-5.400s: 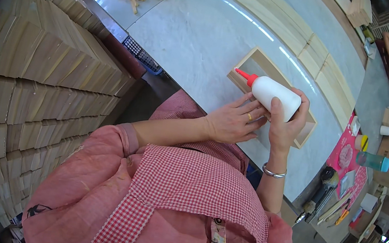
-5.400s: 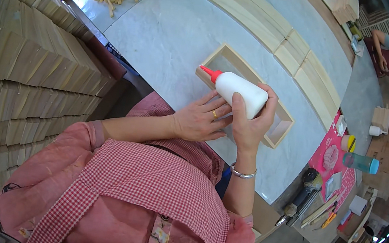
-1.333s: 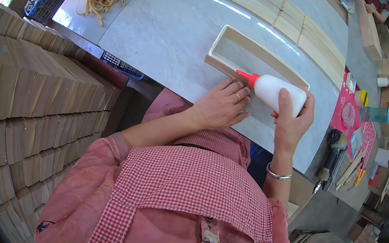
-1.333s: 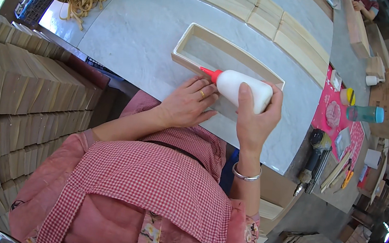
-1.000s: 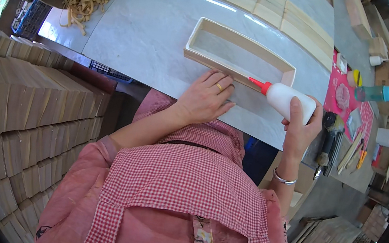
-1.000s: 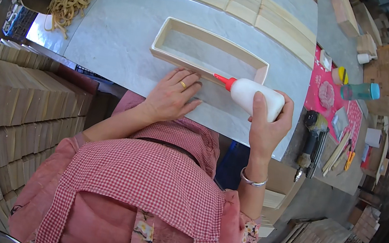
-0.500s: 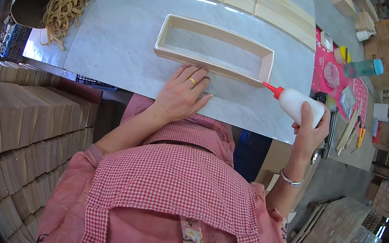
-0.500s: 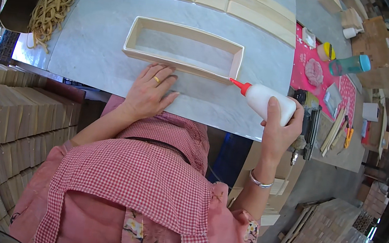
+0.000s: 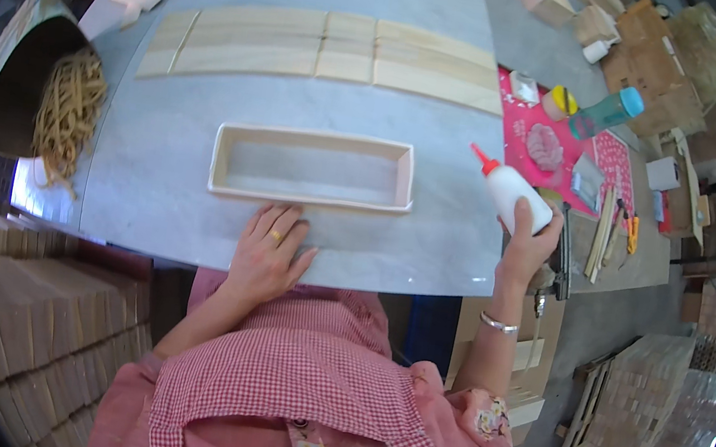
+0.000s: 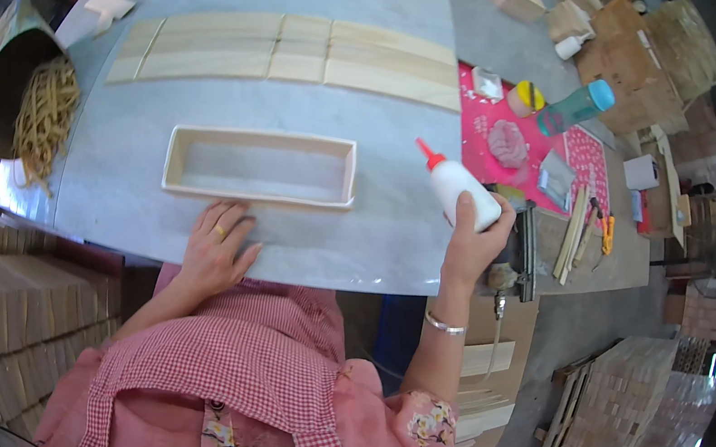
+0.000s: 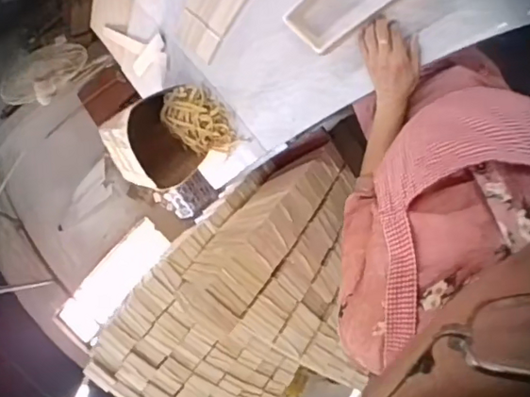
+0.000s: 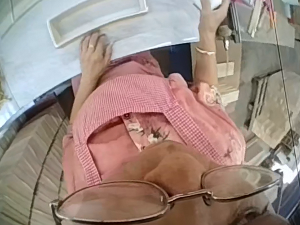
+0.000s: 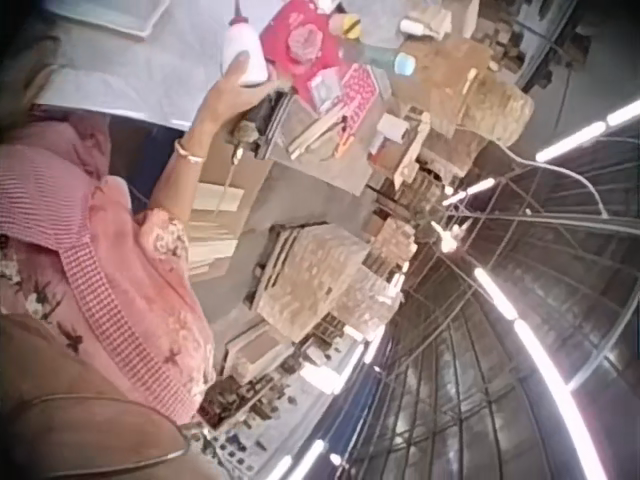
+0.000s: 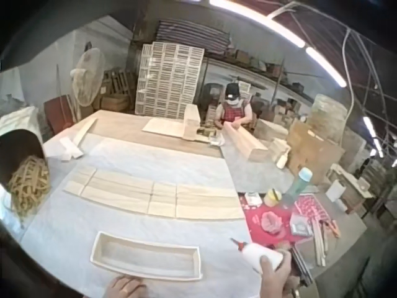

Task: Assemble small wooden boxes using glue and a pneumatic stapler.

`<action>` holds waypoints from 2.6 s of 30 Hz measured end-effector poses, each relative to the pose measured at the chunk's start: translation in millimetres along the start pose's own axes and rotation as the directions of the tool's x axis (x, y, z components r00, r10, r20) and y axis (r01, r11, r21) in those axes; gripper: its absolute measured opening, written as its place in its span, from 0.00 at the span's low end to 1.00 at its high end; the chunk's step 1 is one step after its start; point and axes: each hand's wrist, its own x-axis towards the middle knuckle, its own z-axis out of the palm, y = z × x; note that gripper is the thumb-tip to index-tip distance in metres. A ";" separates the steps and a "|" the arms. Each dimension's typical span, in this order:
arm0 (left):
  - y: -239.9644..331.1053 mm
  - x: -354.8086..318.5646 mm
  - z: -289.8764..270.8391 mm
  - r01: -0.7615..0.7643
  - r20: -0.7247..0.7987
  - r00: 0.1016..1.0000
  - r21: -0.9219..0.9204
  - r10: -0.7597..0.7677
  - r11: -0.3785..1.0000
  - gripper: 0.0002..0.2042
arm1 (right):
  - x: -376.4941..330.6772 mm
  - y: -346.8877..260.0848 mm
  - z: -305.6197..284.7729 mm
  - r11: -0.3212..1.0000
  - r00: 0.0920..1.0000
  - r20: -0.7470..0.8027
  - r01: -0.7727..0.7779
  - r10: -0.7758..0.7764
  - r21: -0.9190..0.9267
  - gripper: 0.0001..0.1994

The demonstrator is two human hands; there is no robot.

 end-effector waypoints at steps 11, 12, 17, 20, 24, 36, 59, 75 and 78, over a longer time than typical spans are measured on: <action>3.5 -0.6 -2.7 0.035 0.129 0.991 -0.022 -0.032 0.999 0.16 | 199.5 119.5 61.0 0.704 0.994 -0.008 0.071 -0.108 -0.706 0.25; 2.2 -3.0 -1.5 0.082 0.152 0.985 0.001 -0.081 0.997 0.16 | 208.7 127.0 67.1 0.597 0.993 0.119 0.100 -0.007 -0.796 0.26; -4.9 -9.2 3.8 0.052 0.123 0.991 0.071 -0.060 0.996 0.15 | 198.3 112.1 36.6 0.787 0.989 0.145 0.118 -0.037 -0.605 0.16; -9.7 -12.1 7.7 0.017 0.152 0.988 0.066 -0.027 0.998 0.15 | 144.2 104.8 -32.1 0.854 0.945 -0.126 0.209 -0.301 -0.476 0.14; -13.0 -13.8 11.7 0.001 0.143 0.990 0.088 -0.014 0.996 0.15 | 40.5 116.3 -164.1 0.849 0.804 -0.587 -0.247 -0.090 -0.467 0.15; -8.4 -16.0 4.3 0.002 0.139 0.990 0.050 -0.009 0.999 0.13 | -165.6 333.4 -260.5 0.040 0.355 -0.549 -0.863 0.757 -0.503 0.43; -20.2 -30.2 -22.9 0.264 -0.152 0.927 -0.381 -0.342 0.886 0.16 | 4.3 -6.0 -108.7 0.941 0.938 0.242 0.292 -0.247 -0.172 0.47; -80.9 -21.3 -75.1 0.543 -0.142 0.759 -0.400 -0.635 0.738 0.14 | -10.0 -113.3 94.8 0.610 0.100 0.941 0.782 -0.324 0.128 0.49; -81.3 -16.0 -75.0 0.511 -0.138 0.784 -0.410 -0.605 0.756 0.13 | -6.3 -109.8 97.6 0.607 0.098 0.948 0.787 -0.302 0.112 0.49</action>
